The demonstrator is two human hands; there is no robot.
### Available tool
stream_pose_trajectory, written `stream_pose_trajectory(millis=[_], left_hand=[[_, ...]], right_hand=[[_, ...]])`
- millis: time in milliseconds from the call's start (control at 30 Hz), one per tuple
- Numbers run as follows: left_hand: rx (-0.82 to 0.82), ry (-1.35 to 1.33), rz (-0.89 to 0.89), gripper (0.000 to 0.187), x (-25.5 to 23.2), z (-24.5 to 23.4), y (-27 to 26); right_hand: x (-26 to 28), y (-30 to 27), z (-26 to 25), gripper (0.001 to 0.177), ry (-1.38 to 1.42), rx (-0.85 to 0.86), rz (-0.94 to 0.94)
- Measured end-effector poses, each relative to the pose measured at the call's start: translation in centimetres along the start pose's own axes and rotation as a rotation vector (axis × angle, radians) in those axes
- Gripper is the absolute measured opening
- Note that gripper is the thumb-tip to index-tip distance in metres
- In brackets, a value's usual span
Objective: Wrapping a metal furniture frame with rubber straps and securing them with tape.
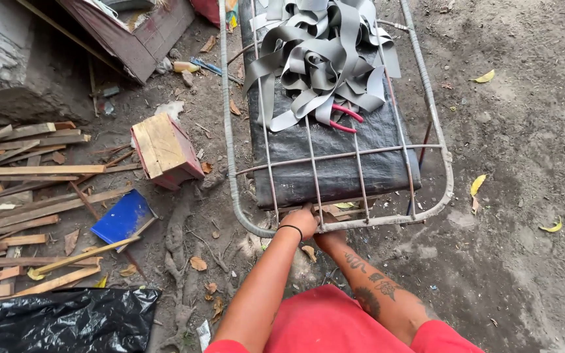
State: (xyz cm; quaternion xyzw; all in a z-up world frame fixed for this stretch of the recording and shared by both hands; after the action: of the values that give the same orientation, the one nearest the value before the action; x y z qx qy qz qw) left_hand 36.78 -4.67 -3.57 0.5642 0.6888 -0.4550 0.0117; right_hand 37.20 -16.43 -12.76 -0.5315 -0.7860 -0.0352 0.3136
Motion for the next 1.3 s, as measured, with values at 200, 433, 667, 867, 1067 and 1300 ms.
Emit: stream_pose_trajectory(millis=[200, 433, 667, 867, 1067, 1300], left_hand=[[-0.269, -0.095, -0.051, 0.043, -2.3, -1.8, -5.0], [-0.474, -0.541, -0.011, 0.044, -3.4, -2.5, -10.4], [-0.664, -0.507, 0.32, 0.028, -0.5, 3.5, -15.5], [-0.391, -0.231, 0.415, 0.019, 6.3, 9.1, -22.0], [0.09, 0.036, 0.16, 0.023, 11.1, 10.6, -21.1], [-0.698, -0.083, 0.769, 0.043, 0.8, 1.7, -10.3]], right_hand=[[1.7, -2.3, -5.9, 0.024, -0.416, 0.016, -0.284], [0.2, -6.1, -3.0, 0.066, 1.162, 0.842, 0.167], [3.7, -6.0, -2.9, 0.072, 1.512, 0.669, 0.515], [5.0, -7.3, -4.3, 0.046, 1.324, 0.474, 0.536], [5.0, -7.1, -6.9, 0.06, 0.98, 0.543, 0.2], [3.0, -6.5, -6.1, 0.046, 0.746, 0.54, 0.229]])
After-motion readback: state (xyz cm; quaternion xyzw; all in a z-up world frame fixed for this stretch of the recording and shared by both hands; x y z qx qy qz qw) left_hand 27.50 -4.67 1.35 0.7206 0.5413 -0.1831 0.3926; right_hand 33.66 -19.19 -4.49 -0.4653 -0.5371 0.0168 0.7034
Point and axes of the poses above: each hand's wrist, its own y-axis towards the middle knuckle, its own z-axis out of the palm, x = y × z, the point moved 3 cm from there along y, towards the middle knuckle, and after that the axes turned 6 degrees about z, right-handed, at the moved point
